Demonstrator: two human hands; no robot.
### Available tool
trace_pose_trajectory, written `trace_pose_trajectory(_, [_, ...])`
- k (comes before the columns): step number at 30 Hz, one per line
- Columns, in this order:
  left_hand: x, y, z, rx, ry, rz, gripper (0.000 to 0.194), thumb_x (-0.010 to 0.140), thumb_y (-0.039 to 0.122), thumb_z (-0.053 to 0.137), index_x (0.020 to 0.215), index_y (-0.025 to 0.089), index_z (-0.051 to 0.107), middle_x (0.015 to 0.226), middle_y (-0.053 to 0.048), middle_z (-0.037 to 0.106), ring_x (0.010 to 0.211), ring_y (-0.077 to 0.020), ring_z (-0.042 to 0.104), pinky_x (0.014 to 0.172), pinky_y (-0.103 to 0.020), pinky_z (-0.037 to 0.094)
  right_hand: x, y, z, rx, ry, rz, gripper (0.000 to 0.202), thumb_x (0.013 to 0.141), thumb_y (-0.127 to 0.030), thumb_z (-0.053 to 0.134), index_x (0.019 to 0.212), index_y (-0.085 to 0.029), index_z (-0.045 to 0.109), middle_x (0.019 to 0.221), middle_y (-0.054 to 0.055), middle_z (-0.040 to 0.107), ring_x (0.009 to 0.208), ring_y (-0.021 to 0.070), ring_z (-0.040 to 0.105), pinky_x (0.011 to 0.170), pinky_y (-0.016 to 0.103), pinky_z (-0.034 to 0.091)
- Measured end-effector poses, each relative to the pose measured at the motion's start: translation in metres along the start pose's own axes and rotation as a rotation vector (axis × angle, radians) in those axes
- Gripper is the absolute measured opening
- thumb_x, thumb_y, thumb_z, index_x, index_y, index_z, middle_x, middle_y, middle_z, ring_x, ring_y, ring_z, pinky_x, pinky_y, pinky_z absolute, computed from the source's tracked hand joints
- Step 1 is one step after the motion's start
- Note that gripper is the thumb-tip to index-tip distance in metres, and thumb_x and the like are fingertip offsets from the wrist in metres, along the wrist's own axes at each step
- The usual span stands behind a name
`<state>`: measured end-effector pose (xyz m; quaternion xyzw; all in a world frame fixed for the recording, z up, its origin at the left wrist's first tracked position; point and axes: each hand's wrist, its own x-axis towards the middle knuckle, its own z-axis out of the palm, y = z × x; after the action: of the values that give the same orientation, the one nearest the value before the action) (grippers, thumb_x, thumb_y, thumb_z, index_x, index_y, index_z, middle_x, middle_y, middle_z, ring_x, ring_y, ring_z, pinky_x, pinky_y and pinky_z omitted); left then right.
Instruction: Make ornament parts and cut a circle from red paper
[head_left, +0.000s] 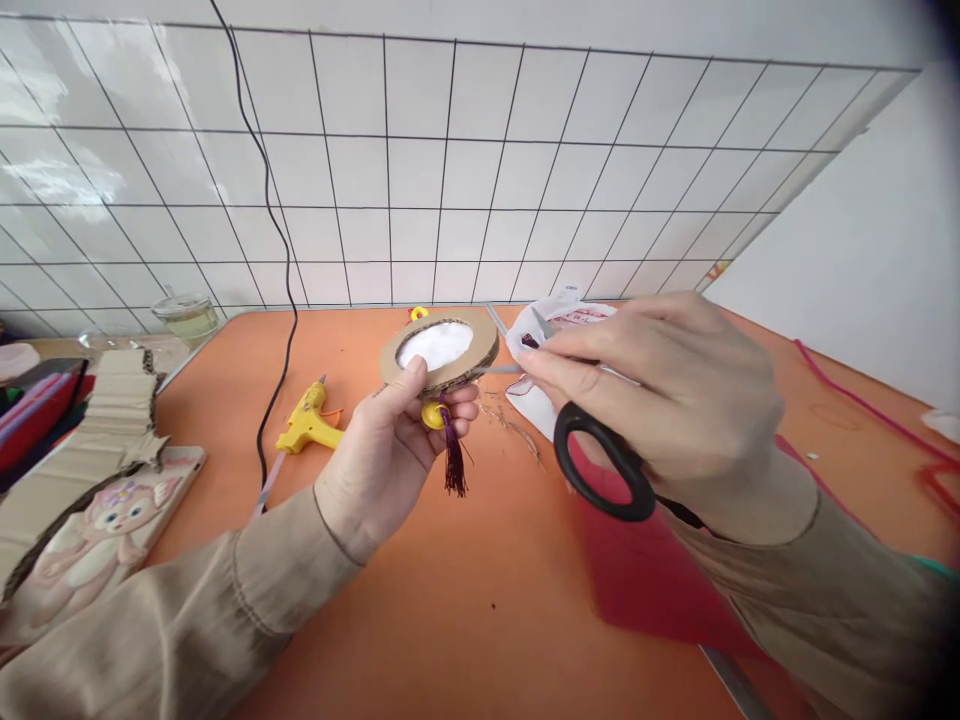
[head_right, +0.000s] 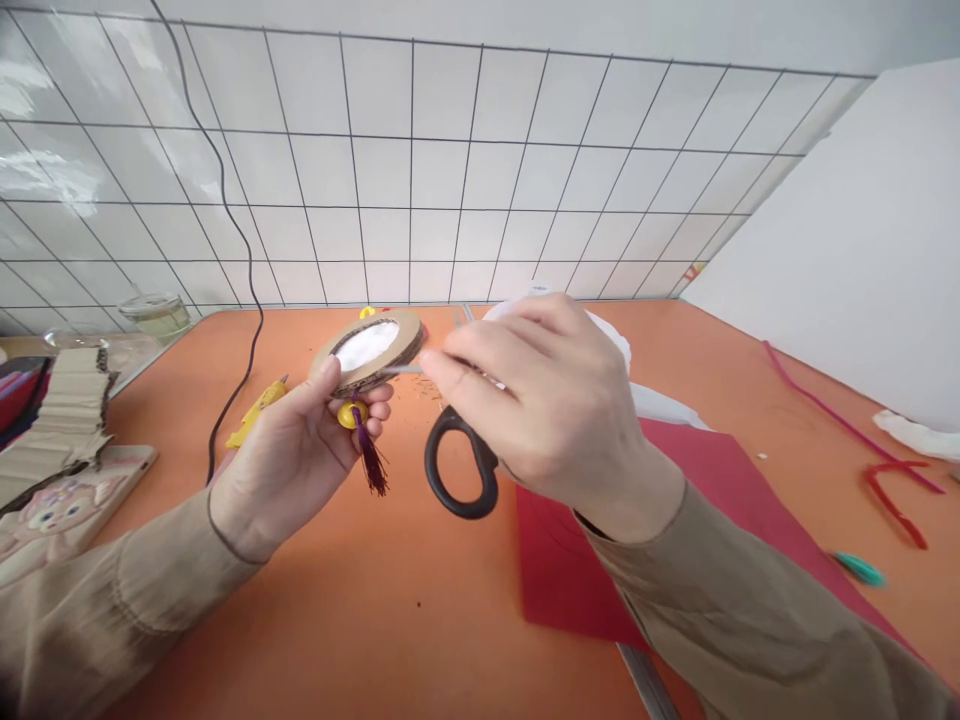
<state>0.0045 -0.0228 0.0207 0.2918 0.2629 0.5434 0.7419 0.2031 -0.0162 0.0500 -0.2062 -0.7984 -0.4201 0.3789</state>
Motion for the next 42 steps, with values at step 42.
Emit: trace_pose_trajectory(42, [0.000, 0.002, 0.000, 0.017, -0.086, 0.064, 0.025, 0.095, 0.029, 0.056, 0.093, 0.011, 0.073, 0.073, -0.006, 0.069, 0.066, -0.0125, 0.064, 0.064, -0.020, 0.052, 0.003, -0.033, -0.001, 0.934, -0.231, 1.035, 0.011, 0.075, -0.013, 0.064, 0.071, -0.020, 0.072, 0.051, -0.004, 0.061, 0.036, 0.0102, 0.055, 0.038, 0.022, 0.048])
